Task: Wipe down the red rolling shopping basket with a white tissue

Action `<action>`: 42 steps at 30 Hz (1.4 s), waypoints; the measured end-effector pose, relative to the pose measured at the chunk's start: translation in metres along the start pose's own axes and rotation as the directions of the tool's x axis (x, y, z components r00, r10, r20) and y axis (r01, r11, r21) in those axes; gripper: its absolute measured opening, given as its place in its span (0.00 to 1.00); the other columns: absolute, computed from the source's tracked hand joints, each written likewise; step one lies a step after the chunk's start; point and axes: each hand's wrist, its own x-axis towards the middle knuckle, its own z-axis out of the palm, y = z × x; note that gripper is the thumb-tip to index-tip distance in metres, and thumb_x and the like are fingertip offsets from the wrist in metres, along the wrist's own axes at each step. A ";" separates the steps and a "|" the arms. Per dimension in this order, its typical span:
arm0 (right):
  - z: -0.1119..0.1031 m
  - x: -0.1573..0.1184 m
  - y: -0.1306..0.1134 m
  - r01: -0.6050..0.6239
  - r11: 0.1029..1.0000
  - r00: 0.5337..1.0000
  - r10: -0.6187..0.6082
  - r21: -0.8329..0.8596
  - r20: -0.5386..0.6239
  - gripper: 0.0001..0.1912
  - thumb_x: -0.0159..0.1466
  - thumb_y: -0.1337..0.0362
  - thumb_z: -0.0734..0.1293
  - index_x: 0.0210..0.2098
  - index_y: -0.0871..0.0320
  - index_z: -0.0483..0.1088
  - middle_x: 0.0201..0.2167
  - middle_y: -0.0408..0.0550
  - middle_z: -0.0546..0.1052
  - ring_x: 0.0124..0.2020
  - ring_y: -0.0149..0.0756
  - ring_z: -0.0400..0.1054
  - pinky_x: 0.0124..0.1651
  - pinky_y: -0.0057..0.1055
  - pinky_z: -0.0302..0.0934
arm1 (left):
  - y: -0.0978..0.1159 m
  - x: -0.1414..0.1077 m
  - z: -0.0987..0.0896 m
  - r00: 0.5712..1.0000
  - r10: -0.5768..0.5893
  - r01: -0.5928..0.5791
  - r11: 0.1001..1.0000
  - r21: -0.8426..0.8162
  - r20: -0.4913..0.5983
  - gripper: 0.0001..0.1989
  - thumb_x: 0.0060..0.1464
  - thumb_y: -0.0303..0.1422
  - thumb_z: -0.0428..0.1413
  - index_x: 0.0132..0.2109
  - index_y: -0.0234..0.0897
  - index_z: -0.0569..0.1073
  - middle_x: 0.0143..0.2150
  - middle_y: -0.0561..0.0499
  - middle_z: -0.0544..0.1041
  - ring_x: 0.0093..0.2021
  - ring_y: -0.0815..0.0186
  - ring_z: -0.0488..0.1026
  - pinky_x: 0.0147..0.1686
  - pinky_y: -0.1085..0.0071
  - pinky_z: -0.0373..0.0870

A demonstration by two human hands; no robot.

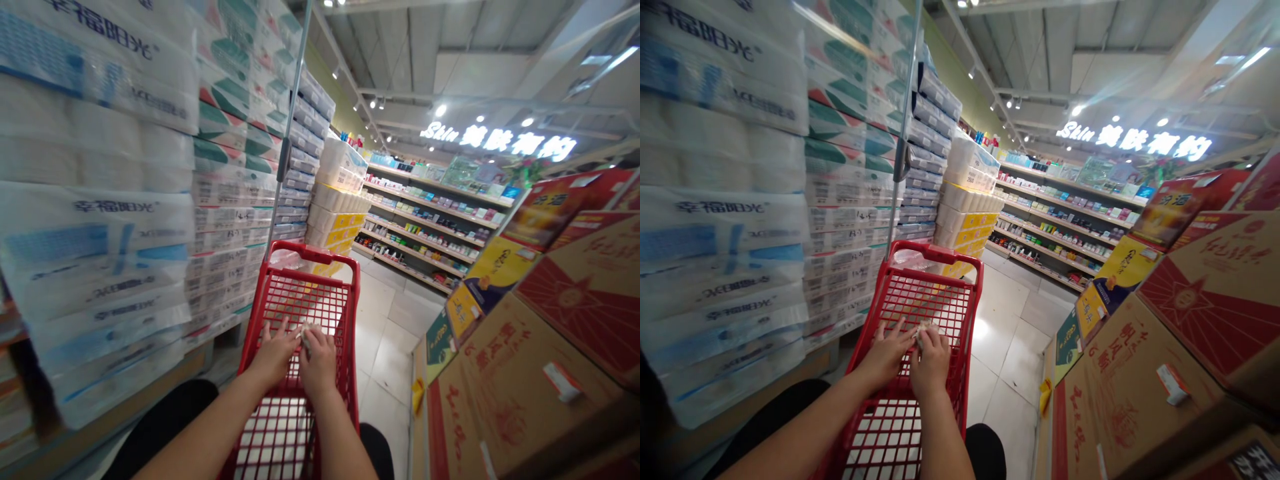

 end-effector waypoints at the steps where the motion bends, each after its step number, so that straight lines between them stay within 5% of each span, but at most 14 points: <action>1: 0.000 0.000 0.000 -0.018 1.000 1.000 0.018 -0.012 -0.017 0.21 0.60 0.70 0.62 0.51 0.49 0.72 0.54 0.46 0.73 0.53 0.42 0.64 0.54 0.40 0.58 | 0.000 0.000 -0.001 1.000 0.000 0.000 1.000 0.004 0.003 0.39 0.47 0.16 0.42 0.63 0.53 0.63 0.69 0.56 0.58 0.71 0.51 0.42 0.62 0.30 0.37; 4: 0.001 0.000 0.001 -0.123 0.990 0.988 0.117 -0.062 -0.099 0.20 0.61 0.71 0.62 0.51 0.52 0.73 0.54 0.49 0.73 0.51 0.43 0.65 0.52 0.41 0.59 | 0.000 0.000 -0.001 1.000 0.006 -0.006 1.000 0.026 -0.001 0.39 0.46 0.16 0.43 0.62 0.52 0.64 0.68 0.56 0.60 0.71 0.49 0.44 0.62 0.30 0.37; 10: 0.007 0.000 0.004 0.041 0.999 0.999 -0.041 0.019 -0.017 0.24 0.58 0.74 0.62 0.51 0.48 0.72 0.53 0.45 0.73 0.53 0.40 0.64 0.55 0.38 0.58 | -0.002 0.001 0.000 1.000 0.009 -0.009 1.000 0.015 -0.005 0.38 0.47 0.16 0.43 0.62 0.53 0.65 0.68 0.58 0.59 0.71 0.48 0.43 0.62 0.30 0.38; 15: 0.010 0.001 0.010 -0.131 0.991 0.985 0.131 0.006 -0.115 0.25 0.58 0.75 0.61 0.53 0.54 0.71 0.56 0.50 0.71 0.52 0.43 0.64 0.56 0.41 0.58 | -0.003 0.003 0.003 1.000 0.015 -0.015 1.000 0.026 -0.020 0.38 0.46 0.17 0.45 0.61 0.52 0.65 0.68 0.55 0.61 0.71 0.49 0.44 0.63 0.31 0.37; 21: 0.012 0.000 0.007 -0.010 0.999 1.000 0.011 0.051 -0.019 0.25 0.58 0.76 0.62 0.51 0.50 0.72 0.55 0.46 0.71 0.52 0.39 0.63 0.55 0.37 0.58 | -0.008 0.007 0.007 0.999 0.033 -0.032 0.999 0.019 -0.025 0.38 0.47 0.17 0.44 0.62 0.53 0.64 0.68 0.55 0.60 0.71 0.48 0.44 0.62 0.30 0.38; 29: 0.024 -0.004 -0.001 -0.155 0.988 0.988 0.156 -0.022 0.019 0.24 0.58 0.74 0.61 0.53 0.52 0.71 0.57 0.51 0.69 0.52 0.42 0.63 0.53 0.40 0.58 | -0.018 0.017 0.008 0.994 0.098 -0.097 0.995 -0.019 0.038 0.38 0.48 0.19 0.49 0.64 0.55 0.61 0.69 0.54 0.58 0.71 0.48 0.40 0.61 0.29 0.33; 37: 0.011 -0.016 0.013 -0.117 0.993 0.992 0.116 -0.009 -0.054 0.27 0.59 0.74 0.60 0.56 0.52 0.68 0.58 0.50 0.69 0.54 0.41 0.62 0.56 0.40 0.56 | -0.009 0.014 0.023 0.999 0.026 -0.027 0.998 -0.060 -0.027 0.36 0.51 0.16 0.45 0.62 0.54 0.64 0.69 0.54 0.59 0.72 0.54 0.37 0.63 0.33 0.28; 42: 0.008 -0.015 0.012 0.007 1.000 1.000 -0.007 0.026 0.014 0.22 0.60 0.71 0.62 0.53 0.51 0.71 0.55 0.47 0.71 0.54 0.38 0.62 0.58 0.36 0.55 | -0.010 0.014 0.019 1.000 0.020 -0.021 0.998 -0.057 -0.017 0.37 0.49 0.15 0.45 0.62 0.53 0.65 0.69 0.55 0.59 0.72 0.52 0.39 0.63 0.32 0.30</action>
